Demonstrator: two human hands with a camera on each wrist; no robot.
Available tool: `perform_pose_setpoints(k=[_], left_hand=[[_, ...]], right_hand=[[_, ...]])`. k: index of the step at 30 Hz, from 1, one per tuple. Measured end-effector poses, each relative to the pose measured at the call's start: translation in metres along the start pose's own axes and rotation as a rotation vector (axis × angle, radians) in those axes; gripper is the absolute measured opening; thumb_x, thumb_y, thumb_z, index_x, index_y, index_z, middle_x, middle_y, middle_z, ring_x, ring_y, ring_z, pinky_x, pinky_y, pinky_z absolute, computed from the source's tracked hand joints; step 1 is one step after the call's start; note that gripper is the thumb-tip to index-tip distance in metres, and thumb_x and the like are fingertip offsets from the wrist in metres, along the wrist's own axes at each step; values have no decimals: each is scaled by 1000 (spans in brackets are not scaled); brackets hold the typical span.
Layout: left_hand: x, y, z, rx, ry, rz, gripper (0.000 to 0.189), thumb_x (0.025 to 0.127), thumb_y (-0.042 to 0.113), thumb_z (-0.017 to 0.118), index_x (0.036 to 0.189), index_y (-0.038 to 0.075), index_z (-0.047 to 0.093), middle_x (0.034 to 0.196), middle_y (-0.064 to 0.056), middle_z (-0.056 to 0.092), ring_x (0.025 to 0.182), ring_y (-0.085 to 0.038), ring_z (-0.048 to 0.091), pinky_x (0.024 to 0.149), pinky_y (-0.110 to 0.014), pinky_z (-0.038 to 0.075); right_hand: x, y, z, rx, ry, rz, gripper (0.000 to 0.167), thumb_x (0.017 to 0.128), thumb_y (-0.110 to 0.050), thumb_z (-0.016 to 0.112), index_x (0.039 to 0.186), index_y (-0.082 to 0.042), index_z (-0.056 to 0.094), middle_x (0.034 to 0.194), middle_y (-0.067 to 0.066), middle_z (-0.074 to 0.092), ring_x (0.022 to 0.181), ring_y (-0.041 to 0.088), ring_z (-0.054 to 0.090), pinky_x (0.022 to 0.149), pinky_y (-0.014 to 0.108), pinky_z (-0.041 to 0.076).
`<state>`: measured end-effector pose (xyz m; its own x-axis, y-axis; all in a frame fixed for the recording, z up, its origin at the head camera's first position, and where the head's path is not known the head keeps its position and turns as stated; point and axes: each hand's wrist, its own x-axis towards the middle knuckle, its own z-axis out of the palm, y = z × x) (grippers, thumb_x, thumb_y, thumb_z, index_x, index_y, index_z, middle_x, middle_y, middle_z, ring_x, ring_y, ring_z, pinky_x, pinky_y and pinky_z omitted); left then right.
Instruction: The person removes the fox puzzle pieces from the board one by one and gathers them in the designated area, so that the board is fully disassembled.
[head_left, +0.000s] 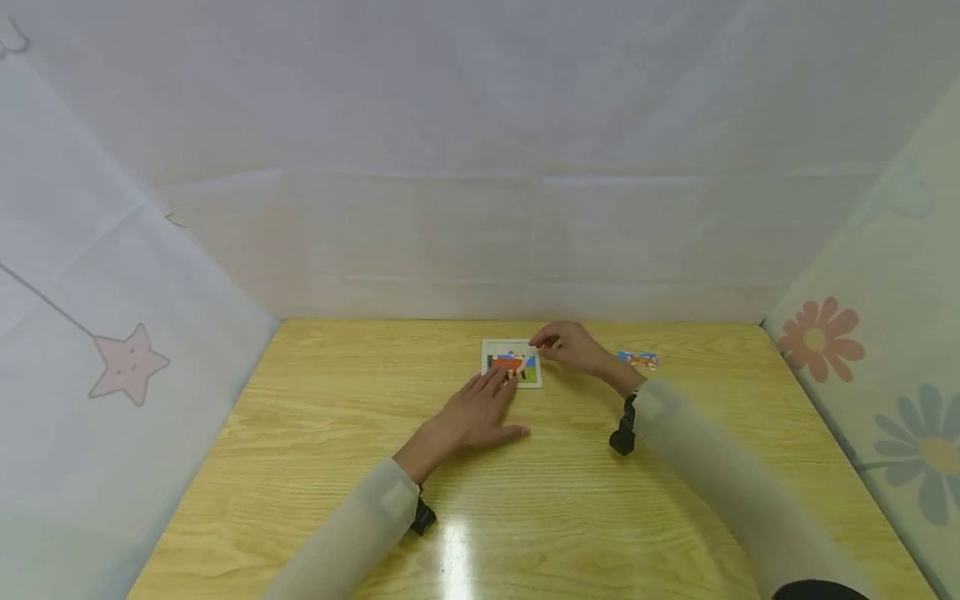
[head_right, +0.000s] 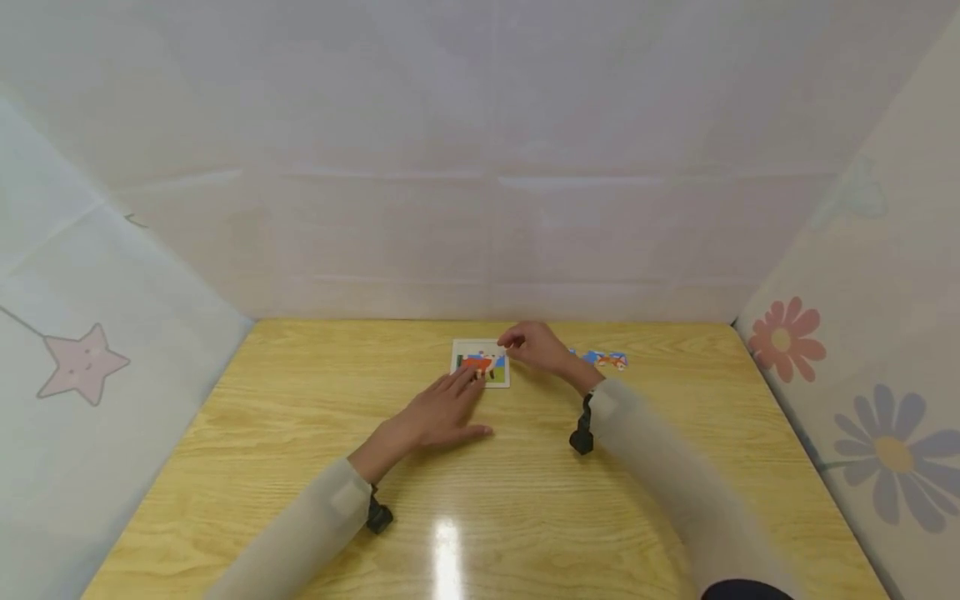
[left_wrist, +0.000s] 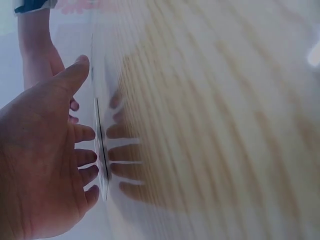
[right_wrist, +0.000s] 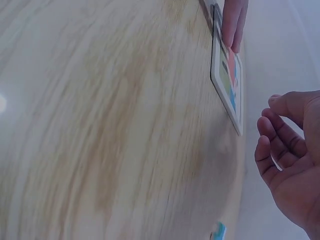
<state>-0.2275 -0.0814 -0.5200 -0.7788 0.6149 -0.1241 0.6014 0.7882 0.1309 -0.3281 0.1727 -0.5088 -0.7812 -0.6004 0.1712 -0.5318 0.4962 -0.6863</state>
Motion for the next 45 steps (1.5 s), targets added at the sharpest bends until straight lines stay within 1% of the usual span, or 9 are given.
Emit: perform_pose_setpoints(k=[5,7,14,20,25,29,34,37,45], left_hand=[[-4,-2,1,18,12,18,93,103,73,46,167,8,32,174,-19,23,163,-34,19,129,-53,26],[-6,-2,0,16,17,23,93,103,73,47,167,7,32,174,-19,23,162,-35,20,129,-53,26],[-11,-2,-1,-35,8,11,93,102,72,51,166,7,34,174,-19,22,162,-35,20,129,-54,24],[-12,-4,0,-20,0,9,94,102,74,48,166,8,33,175,-18,21,162,-34,19,129,-53,24],[-15,-5,2,-11,-6,11,93,103,74,46,168,8,30,175,-18,21,163,-33,18,129,-52,25],[-16,-5,2,-6,-5,12,94,103,74,45,168,8,30,175,-17,21,163,-33,18,129,-52,26],[-19,-4,0,2,-17,18,95,103,74,43,168,6,29,176,-18,17,163,-34,17,129,-53,26],[-19,-4,0,5,-17,22,95,103,73,44,167,5,29,175,-19,18,163,-34,17,128,-53,28],[-18,-5,0,7,-2,14,95,103,74,45,167,6,30,174,-19,22,162,-35,20,126,-53,31]], right_hand=[[10,-3,13,27,-16,36,24,102,1,67,125,6,73,120,23,73,106,33,71,89,45,61],[14,-4,17,30,-20,42,25,102,1,67,126,6,73,120,22,73,107,33,71,91,46,60],[26,-11,26,41,-25,48,25,103,0,66,125,7,73,117,21,74,107,34,71,91,47,61],[35,-12,33,49,-19,81,24,103,0,65,125,5,73,119,20,75,109,31,71,94,44,60],[40,-15,38,82,-45,107,27,102,1,64,127,6,73,122,21,74,112,32,70,96,44,60],[42,-17,41,84,-60,134,28,102,1,63,128,5,72,123,19,73,113,31,70,96,43,59],[45,-14,46,65,-80,165,28,103,-1,63,129,3,72,123,16,74,110,27,70,95,41,59],[46,-15,47,41,-93,165,28,104,-2,63,129,3,73,121,15,73,106,26,70,93,40,60],[48,-19,53,-65,-96,116,25,101,0,67,124,3,76,119,16,73,103,28,71,93,42,60]])
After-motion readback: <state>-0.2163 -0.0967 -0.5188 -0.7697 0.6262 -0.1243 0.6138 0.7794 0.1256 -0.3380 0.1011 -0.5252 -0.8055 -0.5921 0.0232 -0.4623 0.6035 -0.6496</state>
